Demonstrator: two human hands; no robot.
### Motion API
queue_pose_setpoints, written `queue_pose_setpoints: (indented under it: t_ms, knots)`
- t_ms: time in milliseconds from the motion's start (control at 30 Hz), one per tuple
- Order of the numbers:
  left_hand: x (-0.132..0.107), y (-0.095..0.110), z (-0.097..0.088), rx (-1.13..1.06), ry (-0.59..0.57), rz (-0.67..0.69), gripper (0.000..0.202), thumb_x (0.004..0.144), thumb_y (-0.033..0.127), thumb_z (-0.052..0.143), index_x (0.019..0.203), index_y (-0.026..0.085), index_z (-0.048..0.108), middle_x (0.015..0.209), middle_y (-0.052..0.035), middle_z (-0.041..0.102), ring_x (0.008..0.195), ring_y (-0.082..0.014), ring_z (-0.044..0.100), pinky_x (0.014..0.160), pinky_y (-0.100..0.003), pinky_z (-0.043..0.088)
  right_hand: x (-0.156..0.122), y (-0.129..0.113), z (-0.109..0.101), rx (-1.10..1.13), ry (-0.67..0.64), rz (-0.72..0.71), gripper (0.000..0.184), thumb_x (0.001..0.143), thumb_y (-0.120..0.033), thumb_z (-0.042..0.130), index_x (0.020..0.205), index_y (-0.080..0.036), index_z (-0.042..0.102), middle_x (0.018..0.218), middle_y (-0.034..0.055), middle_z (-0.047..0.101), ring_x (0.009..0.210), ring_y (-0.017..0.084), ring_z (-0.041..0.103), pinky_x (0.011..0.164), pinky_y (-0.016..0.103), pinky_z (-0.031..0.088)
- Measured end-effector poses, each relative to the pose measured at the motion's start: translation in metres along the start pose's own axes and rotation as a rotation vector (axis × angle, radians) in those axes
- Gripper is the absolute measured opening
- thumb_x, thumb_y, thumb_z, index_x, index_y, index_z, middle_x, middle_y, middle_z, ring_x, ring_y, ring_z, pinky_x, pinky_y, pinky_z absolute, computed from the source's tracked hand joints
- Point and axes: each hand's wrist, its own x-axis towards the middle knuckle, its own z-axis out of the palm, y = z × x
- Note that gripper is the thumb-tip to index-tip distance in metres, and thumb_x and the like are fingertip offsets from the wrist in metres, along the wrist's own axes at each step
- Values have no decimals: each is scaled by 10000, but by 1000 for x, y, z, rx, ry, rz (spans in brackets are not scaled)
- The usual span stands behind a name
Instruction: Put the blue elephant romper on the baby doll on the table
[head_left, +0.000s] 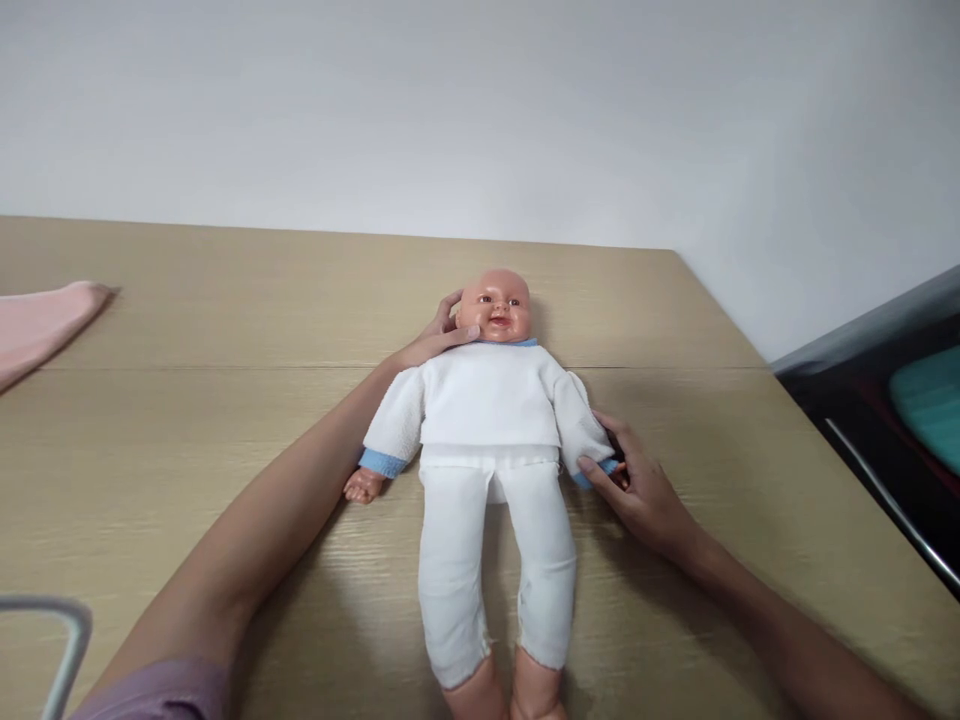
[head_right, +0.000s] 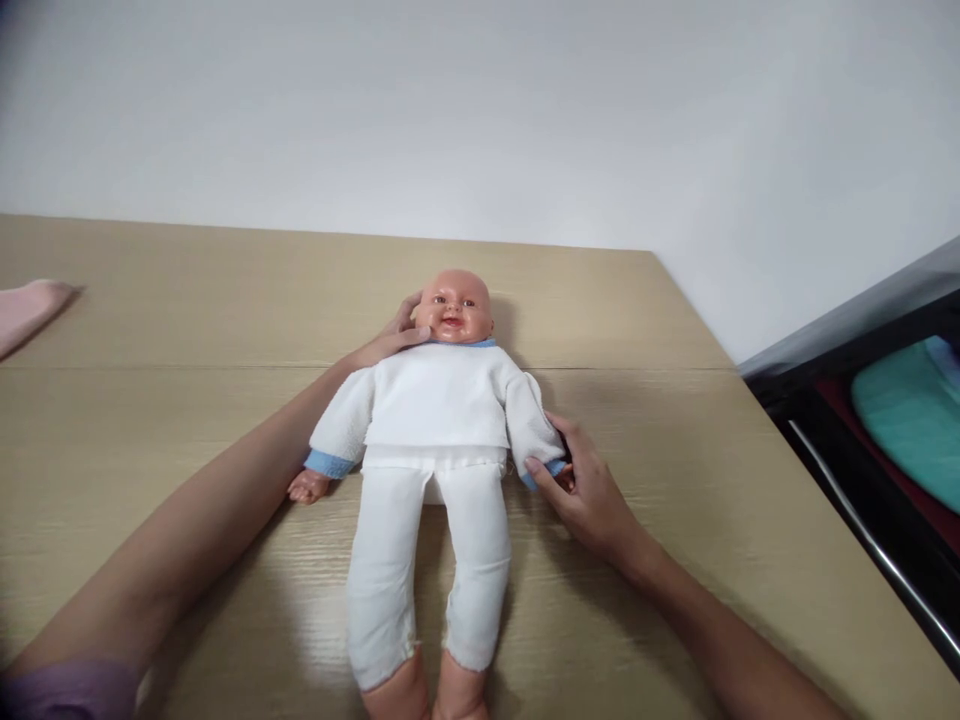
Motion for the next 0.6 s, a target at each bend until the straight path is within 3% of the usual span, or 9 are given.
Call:
queue_pose_setpoints:
  t_ms: [167, 600]
  knots:
    - [1, 1, 4, -7, 0, 37, 1115, 770, 541, 1002, 1688, 325, 407, 1589, -141, 651, 1599, -441, 528, 1376, -642, 356, 0, 0, -1, -4, -6, 3, 602, 1063, -590, 654, 1551, -248, 573, 1095, 82, 717, 673, 193, 584, 633, 363, 534]
    - [-5, 14, 19, 43, 43, -7, 1257, 675, 676, 990, 1676, 224, 380, 1648, -198, 608, 1624, -467, 486, 1374, -638, 352, 0, -1, -1, -12, -7, 11, 615, 1064, -557, 653, 1554, -194, 577, 1093, 82, 715, 663, 171, 573, 627, 334, 531]
